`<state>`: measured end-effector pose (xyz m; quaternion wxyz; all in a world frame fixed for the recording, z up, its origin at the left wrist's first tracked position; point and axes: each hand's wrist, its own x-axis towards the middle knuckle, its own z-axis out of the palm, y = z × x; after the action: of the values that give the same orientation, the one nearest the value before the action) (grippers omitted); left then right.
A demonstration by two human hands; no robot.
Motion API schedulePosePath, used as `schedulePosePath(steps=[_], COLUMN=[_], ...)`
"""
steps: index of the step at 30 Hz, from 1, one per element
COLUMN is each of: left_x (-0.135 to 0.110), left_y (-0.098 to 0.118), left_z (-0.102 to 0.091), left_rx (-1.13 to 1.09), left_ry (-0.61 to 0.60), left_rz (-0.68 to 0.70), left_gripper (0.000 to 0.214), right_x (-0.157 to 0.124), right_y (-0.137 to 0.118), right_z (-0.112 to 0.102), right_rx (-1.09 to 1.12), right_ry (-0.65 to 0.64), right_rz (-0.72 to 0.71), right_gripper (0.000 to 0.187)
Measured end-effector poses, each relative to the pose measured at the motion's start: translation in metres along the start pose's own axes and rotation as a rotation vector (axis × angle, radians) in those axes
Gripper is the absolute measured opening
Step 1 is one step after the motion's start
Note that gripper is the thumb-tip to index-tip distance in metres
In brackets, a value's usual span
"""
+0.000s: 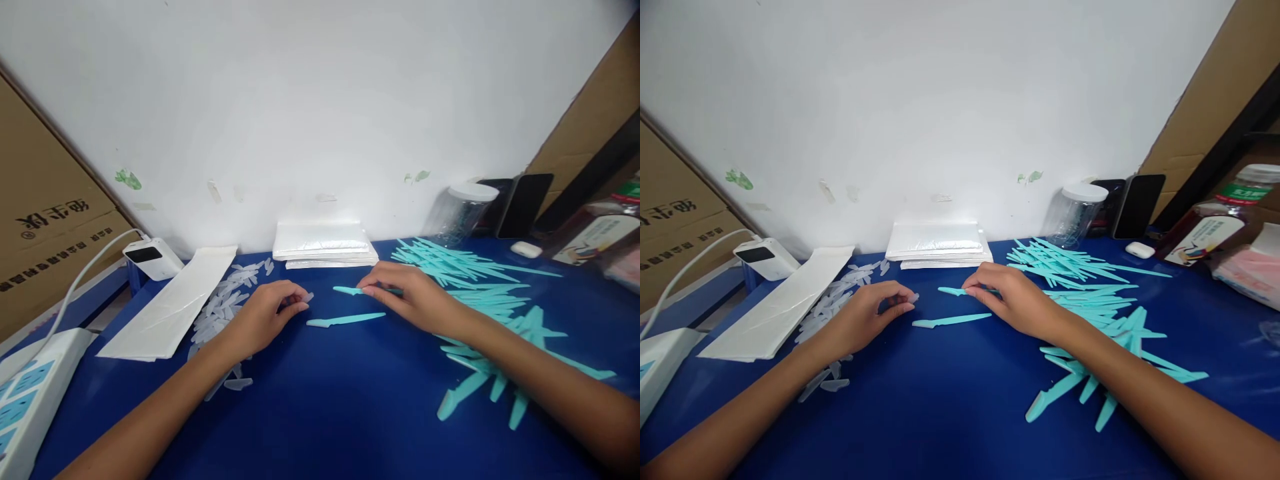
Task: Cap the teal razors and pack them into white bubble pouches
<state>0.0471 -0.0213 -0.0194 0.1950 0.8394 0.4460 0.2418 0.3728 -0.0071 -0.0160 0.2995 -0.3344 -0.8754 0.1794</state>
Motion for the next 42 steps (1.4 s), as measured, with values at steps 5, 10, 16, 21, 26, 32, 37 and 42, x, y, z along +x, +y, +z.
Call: schedulePosePath(steps=[5,10,16,21,26,32,37,42], left_x=[-0.004,-0.005,-0.005,-0.006,-0.005,-0.006,-0.007,-0.006], left_y=[0.020,0.023,0.023,0.022,0.022,0.028,0.027,0.027], left_z=[0.008,0.012,0.013,0.015,0.015,0.018,0.016,0.014], left_rx=[0.003,0.011,-0.041,-0.036,-0.050,-0.123,-0.084,-0.105], left_ry=[0.019,0.020,0.036,0.055,0.055,0.058,0.145,0.157], left_rz=[0.097,0.120,0.072,0.097,0.074,0.078,0.073,0.077], left_gripper=[0.023,0.025,0.024,0.024,0.023,0.021,0.021,0.017], right_x=[-0.003,-0.006,-0.006,-0.005,-0.005,-0.006,-0.006,-0.005], right_y=[-0.007,-0.006,-0.006,-0.009,-0.011,-0.013,-0.013,-0.014], right_z=[0.004,0.005,0.007,0.006,0.003,0.010,0.005,0.000], right_rx=[0.050,0.030,0.027,0.021,0.047,0.055,0.004,0.015], right_ry=[0.036,-0.005,-0.030,0.008,-0.007,-0.012,0.056,0.078], right_rz=[-0.071,-0.093,-0.071,-0.057,-0.020,-0.034,-0.056,-0.054], right_gripper=[0.023,0.025,0.025,0.022,0.020,0.020,0.019,0.019])
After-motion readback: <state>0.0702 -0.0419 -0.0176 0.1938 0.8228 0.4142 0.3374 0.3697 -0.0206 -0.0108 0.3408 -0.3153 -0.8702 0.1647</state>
